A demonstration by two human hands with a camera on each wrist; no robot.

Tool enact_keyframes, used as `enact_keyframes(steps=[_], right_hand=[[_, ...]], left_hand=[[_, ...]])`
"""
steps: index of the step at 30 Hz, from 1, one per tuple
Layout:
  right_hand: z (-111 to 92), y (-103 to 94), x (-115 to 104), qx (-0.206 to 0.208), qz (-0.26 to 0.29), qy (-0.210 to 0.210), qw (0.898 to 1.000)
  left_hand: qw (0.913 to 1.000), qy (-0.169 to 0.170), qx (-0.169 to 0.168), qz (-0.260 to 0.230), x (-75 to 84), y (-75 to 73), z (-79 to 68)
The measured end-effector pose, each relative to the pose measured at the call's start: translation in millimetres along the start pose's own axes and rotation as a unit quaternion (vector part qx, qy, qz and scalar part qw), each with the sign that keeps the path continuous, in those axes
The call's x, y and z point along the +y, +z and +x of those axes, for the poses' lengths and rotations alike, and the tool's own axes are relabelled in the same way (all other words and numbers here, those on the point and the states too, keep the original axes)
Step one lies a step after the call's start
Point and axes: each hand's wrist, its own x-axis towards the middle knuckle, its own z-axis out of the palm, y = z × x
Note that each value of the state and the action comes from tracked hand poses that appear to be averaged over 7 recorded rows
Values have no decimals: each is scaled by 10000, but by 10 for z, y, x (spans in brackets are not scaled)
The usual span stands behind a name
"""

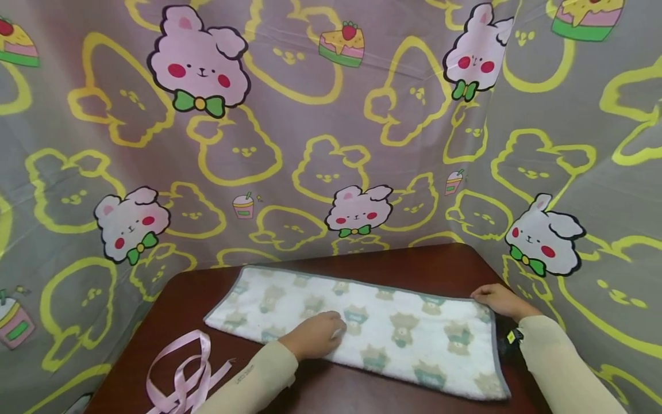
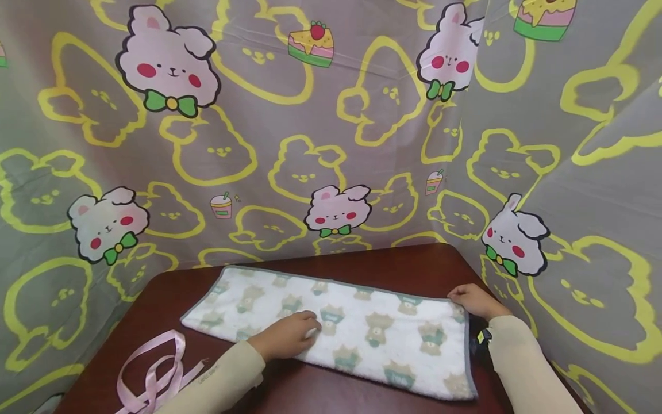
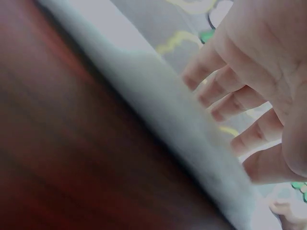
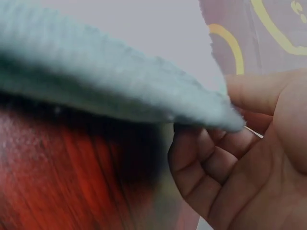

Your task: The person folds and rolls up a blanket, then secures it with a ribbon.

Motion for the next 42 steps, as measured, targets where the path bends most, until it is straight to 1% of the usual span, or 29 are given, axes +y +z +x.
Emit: enact_keyframes(steps=[5, 7, 12, 16, 18, 21, 23, 25, 28, 32, 35, 38, 40, 42], right_hand=[[76, -16, -73, -13, -114, 1, 9999], [75, -24, -87, -30, -140, 48, 9999], [38, -31, -61, -105, -155, 160, 9997], [21, -53, -10, -192, -63, 85, 9998], [15, -86, 6, -281, 29, 53, 9996], [-1, -146, -8, -451, 167, -5, 9988], [-1, -165, -36, -593, 406, 40, 9974], [11, -165, -72, -693, 667, 90, 9953], [43, -147, -96, -741, 972, 213, 9923], [39, -137, -68, -652, 1098, 380, 9911], [7, -110, -11, -594, 1430, 559, 9864], [-35, -82, 45, -530, 1565, 598, 9844], [-54, -62, 66, -418, 1521, 634, 9854], [-58, -44, 86, -281, 1332, 473, 9896]], left_hand=[[9998, 160, -74, 72, 255, 21, 208], [9994, 304, -82, 143, 355, 45, 288], [9977, 636, -81, 198, 613, 115, 462], [9972, 711, -50, 236, 805, 135, 586], [9970, 743, -36, 232, 883, 149, 656], [9970, 743, -166, 123, 1031, 119, 755], [9964, 803, -255, 89, 1121, 110, 823], [9954, 883, -361, 130, 1213, 87, 883], [9929, 1055, -447, 323, 1305, 112, 973], [9884, 1290, -574, 562, 1456, 164, 1095], [9847, 1452, -693, 667, 1588, 224, 1193], [9813, 1550, -816, 804, 1713, 291, 1275], [9791, 1597, -885, 893, 1772, 331, 1316], [9776, 1621, -874, 1015, 1812, 353, 1344]])
